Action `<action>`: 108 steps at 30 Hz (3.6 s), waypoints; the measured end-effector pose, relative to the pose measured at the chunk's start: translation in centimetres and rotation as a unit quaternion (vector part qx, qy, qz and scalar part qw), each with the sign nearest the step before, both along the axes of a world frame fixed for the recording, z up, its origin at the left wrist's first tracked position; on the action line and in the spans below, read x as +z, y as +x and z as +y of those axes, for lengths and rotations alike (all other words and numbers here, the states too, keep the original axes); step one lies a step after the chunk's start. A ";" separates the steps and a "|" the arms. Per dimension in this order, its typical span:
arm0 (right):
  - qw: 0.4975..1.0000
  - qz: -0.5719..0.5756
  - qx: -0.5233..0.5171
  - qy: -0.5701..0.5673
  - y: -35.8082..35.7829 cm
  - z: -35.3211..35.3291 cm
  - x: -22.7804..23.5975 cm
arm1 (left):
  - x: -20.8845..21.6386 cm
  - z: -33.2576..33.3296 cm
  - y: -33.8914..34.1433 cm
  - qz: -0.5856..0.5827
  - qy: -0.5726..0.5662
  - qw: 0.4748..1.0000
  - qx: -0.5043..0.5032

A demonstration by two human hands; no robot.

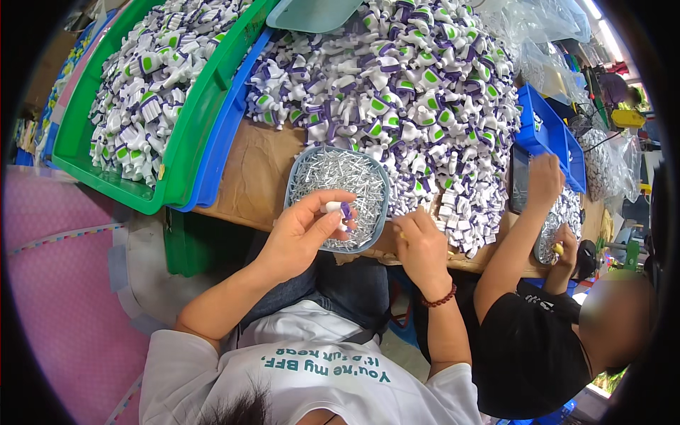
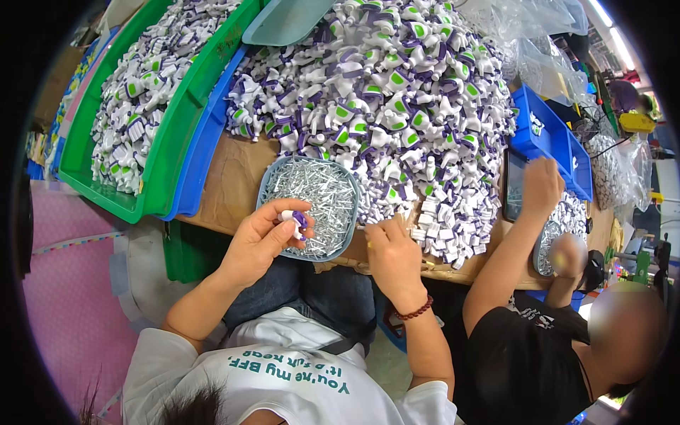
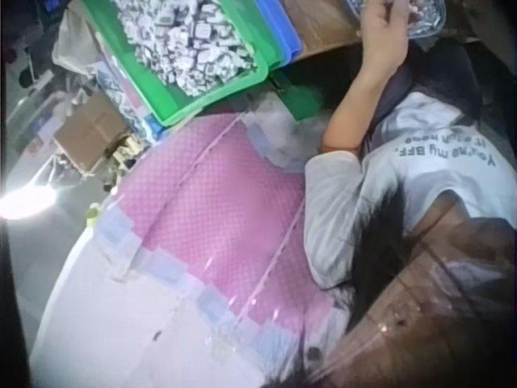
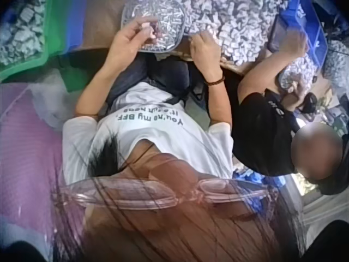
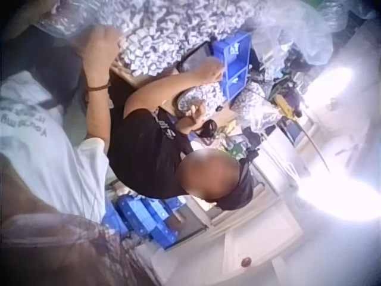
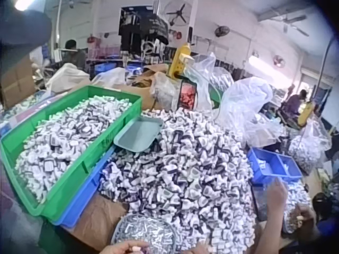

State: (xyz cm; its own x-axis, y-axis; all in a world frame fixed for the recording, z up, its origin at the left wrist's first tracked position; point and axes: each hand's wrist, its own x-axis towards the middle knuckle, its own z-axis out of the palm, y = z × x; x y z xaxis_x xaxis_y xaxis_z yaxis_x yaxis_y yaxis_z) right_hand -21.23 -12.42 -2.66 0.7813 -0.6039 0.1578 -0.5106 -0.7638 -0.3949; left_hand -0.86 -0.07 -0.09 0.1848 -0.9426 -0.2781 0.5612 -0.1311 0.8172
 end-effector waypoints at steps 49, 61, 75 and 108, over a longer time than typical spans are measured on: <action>0.908 -0.226 0.108 0.337 2.8 0.8 5.5 | -0.1 0.0 -0.3 0.217 0.065 0.971 -0.073; 0.994 -0.069 -0.044 0.069 -0.5 -3.2 5.2 | 0.5 0.0 -0.4 0.050 0.040 0.994 -0.085; 0.971 0.150 -0.084 -0.168 -3.2 -7.3 0.5 | 0.1 0.2 -0.3 0.042 0.022 0.995 -0.084; 0.801 -0.303 -0.084 0.510 4.5 1.9 5.3 | -0.1 0.2 -0.3 0.182 0.059 0.981 -0.019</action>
State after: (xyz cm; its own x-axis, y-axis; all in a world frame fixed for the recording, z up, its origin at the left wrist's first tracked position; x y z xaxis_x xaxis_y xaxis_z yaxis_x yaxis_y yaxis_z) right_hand -16.71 -10.54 2.67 0.6419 -0.7489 -0.1648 -0.0513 0.1725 -0.9837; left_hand -1.14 0.15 -0.15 0.0183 -0.9045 -0.4260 0.8055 -0.2391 0.5422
